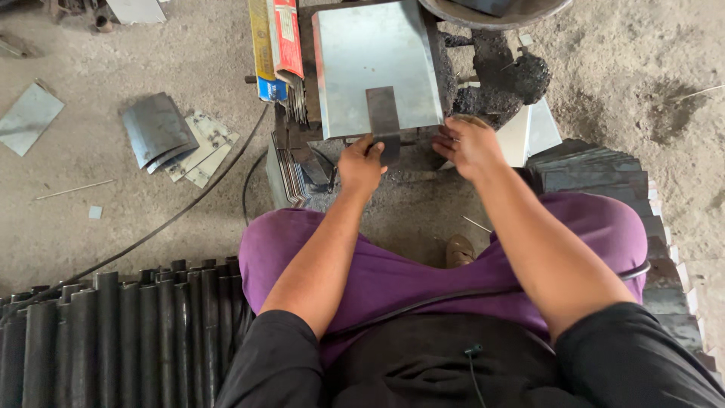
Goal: The person welds a small metal piece onto a larger metal sheet using a welding torch. They repeatedly position the piece, weld it, and then use a metal rod to tap the weld area. The person also picks up and places metal pieces from a bucket during the process.
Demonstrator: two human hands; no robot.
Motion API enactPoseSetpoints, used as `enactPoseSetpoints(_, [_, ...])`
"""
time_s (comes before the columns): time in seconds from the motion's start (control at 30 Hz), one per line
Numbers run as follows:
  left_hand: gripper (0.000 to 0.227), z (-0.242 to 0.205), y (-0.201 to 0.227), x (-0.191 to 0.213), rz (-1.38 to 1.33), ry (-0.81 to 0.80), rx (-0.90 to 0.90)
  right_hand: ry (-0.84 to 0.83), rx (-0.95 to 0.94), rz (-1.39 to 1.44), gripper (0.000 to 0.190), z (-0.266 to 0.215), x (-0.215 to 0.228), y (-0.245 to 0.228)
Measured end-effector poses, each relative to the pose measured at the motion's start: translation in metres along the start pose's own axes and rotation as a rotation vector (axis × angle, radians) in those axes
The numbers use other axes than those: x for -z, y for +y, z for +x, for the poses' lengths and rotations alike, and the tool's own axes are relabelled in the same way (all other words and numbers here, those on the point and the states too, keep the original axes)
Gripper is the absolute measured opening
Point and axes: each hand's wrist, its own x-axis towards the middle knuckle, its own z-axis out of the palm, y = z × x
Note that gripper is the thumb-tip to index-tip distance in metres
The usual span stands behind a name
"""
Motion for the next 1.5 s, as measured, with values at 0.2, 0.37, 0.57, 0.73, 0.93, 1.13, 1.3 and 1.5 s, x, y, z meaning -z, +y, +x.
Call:
enactPoseSetpoints(0.2, [0.037,-0.004,0.006,0.001,0.059,0.024,-0.004,-0.008,0.088,0.167,0.014,0.035,-0.001,0.029])
enactPoseSetpoints(0.37, [0.034,-0.007,0.008,0.001,0.058,0.033,-0.015,-0.009,0.113,0.197,0.021,0.036,0.003,0.034])
enactPoseSetpoints(0.57, [0.029,-0.01,0.012,0.002,0.061,0.062,-0.007,0.023,0.105,0.192,0.022,0.028,-0.002,0.031])
enactPoseSetpoints(0.73, [0.026,-0.01,0.012,0.002,0.073,0.063,-0.049,0.009,0.109,0.218,0.023,0.024,-0.003,0.031])
enactPoseSetpoints(0.93, [0.023,-0.013,0.012,0.0,0.1,0.054,-0.069,0.004,0.108,0.224,0.021,0.026,0.0,0.031])
enactPoseSetpoints(1.13, [0.021,-0.014,0.009,-0.002,0.1,0.083,-0.109,0.081,-0.015,0.104,0.017,0.002,-0.008,0.008])
enactPoseSetpoints(1.3, [0.023,-0.015,0.004,-0.002,0.131,0.107,-0.137,0.183,0.088,-0.253,0.023,-0.051,-0.002,-0.051])
enactPoseSetpoints(1.5, [0.032,-0.011,-0.002,-0.004,0.1,0.146,-0.129,0.107,0.387,-0.139,0.025,-0.093,0.107,-0.106])
